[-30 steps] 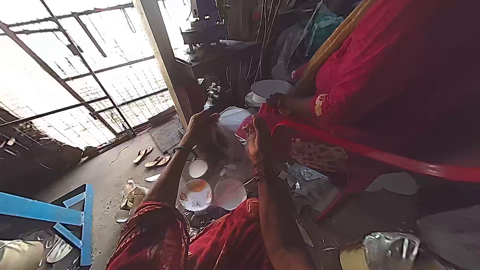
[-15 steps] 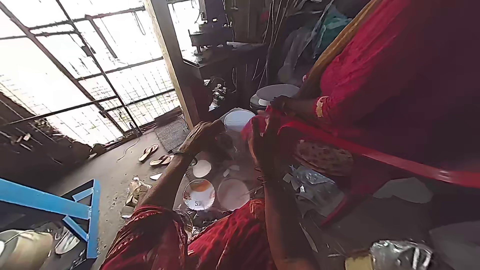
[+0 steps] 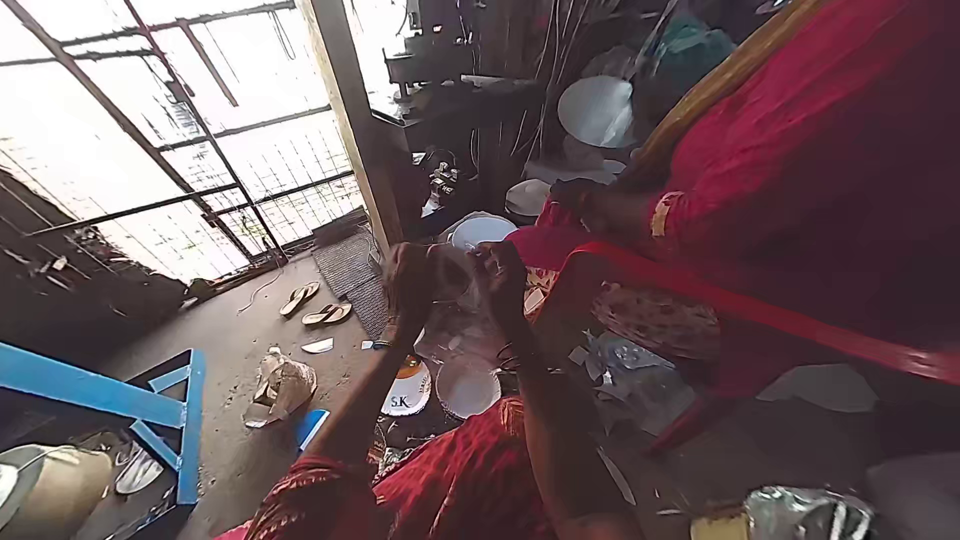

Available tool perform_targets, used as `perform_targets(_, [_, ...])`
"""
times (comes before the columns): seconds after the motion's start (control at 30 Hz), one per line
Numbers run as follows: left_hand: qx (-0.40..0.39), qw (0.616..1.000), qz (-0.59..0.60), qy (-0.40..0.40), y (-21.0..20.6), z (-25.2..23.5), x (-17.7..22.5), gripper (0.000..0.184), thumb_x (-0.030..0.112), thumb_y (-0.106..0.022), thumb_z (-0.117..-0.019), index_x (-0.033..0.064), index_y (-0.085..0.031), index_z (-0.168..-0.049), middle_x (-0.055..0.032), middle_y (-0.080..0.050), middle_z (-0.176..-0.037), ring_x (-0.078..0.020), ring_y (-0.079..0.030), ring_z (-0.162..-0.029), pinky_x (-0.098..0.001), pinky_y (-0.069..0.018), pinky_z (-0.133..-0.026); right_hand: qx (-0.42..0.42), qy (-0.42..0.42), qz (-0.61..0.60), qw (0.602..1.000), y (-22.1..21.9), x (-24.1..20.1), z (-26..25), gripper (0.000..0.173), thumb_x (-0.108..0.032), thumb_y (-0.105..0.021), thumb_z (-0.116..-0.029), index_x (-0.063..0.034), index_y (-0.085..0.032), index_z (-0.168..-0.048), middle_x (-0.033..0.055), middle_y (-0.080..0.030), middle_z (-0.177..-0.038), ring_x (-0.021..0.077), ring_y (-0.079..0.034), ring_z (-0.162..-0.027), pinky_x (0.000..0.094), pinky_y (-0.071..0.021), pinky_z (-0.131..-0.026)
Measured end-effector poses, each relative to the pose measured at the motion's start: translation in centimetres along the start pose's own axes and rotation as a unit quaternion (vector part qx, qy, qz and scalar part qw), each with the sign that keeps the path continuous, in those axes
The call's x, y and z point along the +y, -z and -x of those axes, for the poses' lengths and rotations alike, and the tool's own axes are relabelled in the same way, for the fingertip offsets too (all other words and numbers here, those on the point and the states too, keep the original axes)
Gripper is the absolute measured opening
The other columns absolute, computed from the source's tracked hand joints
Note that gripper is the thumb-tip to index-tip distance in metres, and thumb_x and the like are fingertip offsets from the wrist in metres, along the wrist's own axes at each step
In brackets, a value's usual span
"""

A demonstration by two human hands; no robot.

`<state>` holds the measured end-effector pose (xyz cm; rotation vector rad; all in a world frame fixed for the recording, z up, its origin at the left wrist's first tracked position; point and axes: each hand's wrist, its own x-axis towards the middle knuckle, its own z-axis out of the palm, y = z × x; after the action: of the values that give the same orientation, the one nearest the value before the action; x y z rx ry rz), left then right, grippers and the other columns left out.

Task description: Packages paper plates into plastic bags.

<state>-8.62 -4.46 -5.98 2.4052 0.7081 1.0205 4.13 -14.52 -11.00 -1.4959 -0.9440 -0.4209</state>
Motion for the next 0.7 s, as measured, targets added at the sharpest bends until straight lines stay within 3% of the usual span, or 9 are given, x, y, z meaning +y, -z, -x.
perform_targets(0.07, [-0.091, 0.981, 0.137, 0.104, -0.4, 0.7, 0.3, 0.056, 0.052, -0.041, -0.1076, 0.0013, -0.063, -0.119, -0.0166, -0.066, -0.101, -0.0275, -0.065, -0.089, -0.0489, -0.0535, -0.081, -0.012, 0.063, 0.02, 0.998, -0.3, -0.3, 0.4, 0.018, -0.009, -0.069, -0.0952, 0.0029, -0.071, -0.107, 0.0205, -0.067, -0.103, 0.0308, -0.068, -0.092, 0.0445, -0.0579, -0.081])
perform_targets(0.13, [-0.141, 0.922, 0.305, 0.194, -0.6, 0.8, 0.2, 0.058, 0.057, -0.045, -0.1046, 0.006, -0.057, -0.129, -0.011, -0.067, -0.104, -0.0194, -0.066, -0.084, -0.0381, -0.0566, -0.076, -0.038, 0.117, 0.013, 0.992, -0.7, -0.5, 0.9, 0.015, -0.006, -0.069, -0.0939, 0.0012, -0.072, -0.106, 0.0194, -0.068, -0.103, 0.0304, -0.069, -0.095, 0.0438, -0.058, -0.085])
perform_targets(0.23, [-0.117, 0.864, 0.438, 0.221, -0.9, 0.1, 0.0, 0.039, 0.037, -0.057, -0.1052, 0.0044, -0.058, -0.126, -0.0083, -0.068, -0.101, -0.0162, -0.07, -0.082, -0.034, -0.0604, -0.077, -0.057, 0.129, 0.031, 0.99, -0.8, -1.1, 1.1, 0.013, -0.002, -0.069, -0.0916, 0.001, -0.073, -0.104, 0.0202, -0.068, -0.101, 0.0316, -0.069, -0.092, 0.0445, -0.0584, -0.082])
perform_targets(0.3, [-0.114, 0.861, 0.449, 0.209, -1.1, -0.3, -0.7, 0.03, 0.025, -0.056, -0.1064, 0.0012, -0.063, -0.123, -0.0093, -0.071, -0.099, -0.0166, -0.072, -0.081, -0.0342, -0.062, -0.078, -0.072, 0.119, 0.01, 0.99, -0.5, -1.1, 0.9, 0.015, -0.002, -0.07, -0.09, 0.0007, -0.074, -0.104, 0.0199, -0.068, -0.101, 0.0312, -0.069, -0.093, 0.0448, -0.0584, -0.083])
perform_targets(0.4, [-0.123, 0.869, 0.443, 0.184, -1.0, -0.2, -1.7, 0.028, 0.02, -0.055, -0.1068, -0.0003, -0.065, -0.123, -0.0101, -0.072, -0.1, -0.0162, -0.072, -0.085, -0.0345, -0.0617, -0.082, -0.125, 0.041, -0.09, 0.987, -0.2, -0.5, 0.6, 0.024, -0.021, -0.071, -0.0956, -0.0034, -0.072, -0.112, 0.011, -0.071, -0.106, 0.0185, -0.069, -0.096, 0.0367, -0.0591, -0.087])
perform_targets(0.5, [-0.138, 0.896, 0.4, 0.137, -0.4, 0.5, -2.4, 0.026, 0.02, -0.062, -0.1034, 0.0006, -0.067, -0.12, -0.008, -0.072, -0.098, -0.0129, -0.07, -0.084, -0.0323, -0.0599, -0.082, -0.154, -0.097, -0.16, 0.97, 0.4, -0.9, 0.9, 0.043, -0.036, -0.065, -0.1, -0.007, -0.06, -0.132, 0.0096, -0.072, -0.108, 0.0167, -0.07, -0.089, 0.0373, -0.0598, -0.076])
perform_targets(0.57, [-0.159, 0.911, 0.366, 0.102, 0.1, 1.1, -2.6, 0.027, 0.024, -0.064, -0.1014, 0.0039, -0.068, -0.119, -0.0058, -0.072, -0.099, -0.0104, -0.068, -0.082, -0.031, -0.059, -0.08, -0.169, -0.11, -0.181, 0.963, 0.8, -0.9, 1.7, 0.045, -0.026, -0.071, -0.0968, -0.011, -0.058, -0.136, 0.0086, -0.072, -0.107, 0.0176, -0.07, -0.086, 0.0362, -0.06, -0.073])
perform_targets(0.63, [-0.163, 0.918, 0.347, 0.099, 0.3, 1.7, -2.4, 0.024, 0.024, -0.067, -0.0994, 0.0051, -0.068, -0.114, -0.0047, -0.07, -0.093, -0.0089, -0.065, -0.076, -0.0296, -0.0574, -0.074, -0.191, -0.102, -0.21, 0.953, 1.3, -1.0, 2.7, 0.039, -0.011, -0.073, -0.0939, -0.0093, -0.061, -0.131, 0.0086, -0.073, -0.104, 0.0178, -0.07, -0.083, 0.0339, -0.0602, -0.071])
perform_targets(0.7, [-0.17, 0.912, 0.357, 0.11, 0.2, 1.6, -2.6, 0.027, 0.027, -0.067, -0.0996, 0.0042, -0.067, -0.114, -0.006, -0.069, -0.094, -0.0111, -0.065, -0.077, -0.0327, -0.0577, -0.075, -0.195, -0.106, -0.244, 0.944, 1.5, -1.0, 2.9, 0.027, -0.006, -0.072, -0.0937, -0.0061, -0.066, -0.12, 0.0087, -0.072, -0.1, 0.0161, -0.068, -0.08, 0.0314, -0.0595, -0.069])
